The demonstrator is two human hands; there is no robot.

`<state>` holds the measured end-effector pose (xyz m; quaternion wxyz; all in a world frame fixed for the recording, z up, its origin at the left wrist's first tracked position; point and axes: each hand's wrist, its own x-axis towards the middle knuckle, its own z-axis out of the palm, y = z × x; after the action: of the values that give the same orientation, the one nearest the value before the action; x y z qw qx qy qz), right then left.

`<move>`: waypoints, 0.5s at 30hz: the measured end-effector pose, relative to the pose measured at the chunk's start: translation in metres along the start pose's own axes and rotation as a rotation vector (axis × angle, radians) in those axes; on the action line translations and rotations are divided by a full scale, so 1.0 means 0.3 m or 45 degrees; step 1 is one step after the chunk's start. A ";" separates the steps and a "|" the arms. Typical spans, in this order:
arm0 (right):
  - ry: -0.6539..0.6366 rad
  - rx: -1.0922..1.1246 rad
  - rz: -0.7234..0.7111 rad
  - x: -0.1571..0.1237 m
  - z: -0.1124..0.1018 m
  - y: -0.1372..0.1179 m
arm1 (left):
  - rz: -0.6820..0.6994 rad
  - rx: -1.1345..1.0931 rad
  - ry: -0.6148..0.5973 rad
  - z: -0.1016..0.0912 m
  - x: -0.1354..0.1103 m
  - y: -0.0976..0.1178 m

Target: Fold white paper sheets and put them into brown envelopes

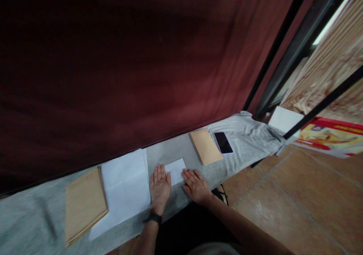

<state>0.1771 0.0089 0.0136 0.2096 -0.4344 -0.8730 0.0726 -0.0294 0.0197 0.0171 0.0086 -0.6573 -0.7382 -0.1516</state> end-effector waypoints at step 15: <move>0.026 -0.028 0.066 0.005 0.016 -0.009 | -0.584 -0.963 0.079 -0.022 -0.031 -0.051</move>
<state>0.1722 0.0087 0.0104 0.2117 -0.4599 -0.8600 0.0640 -0.0442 0.0077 0.0183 -0.2441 -0.4285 -0.7570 -0.4286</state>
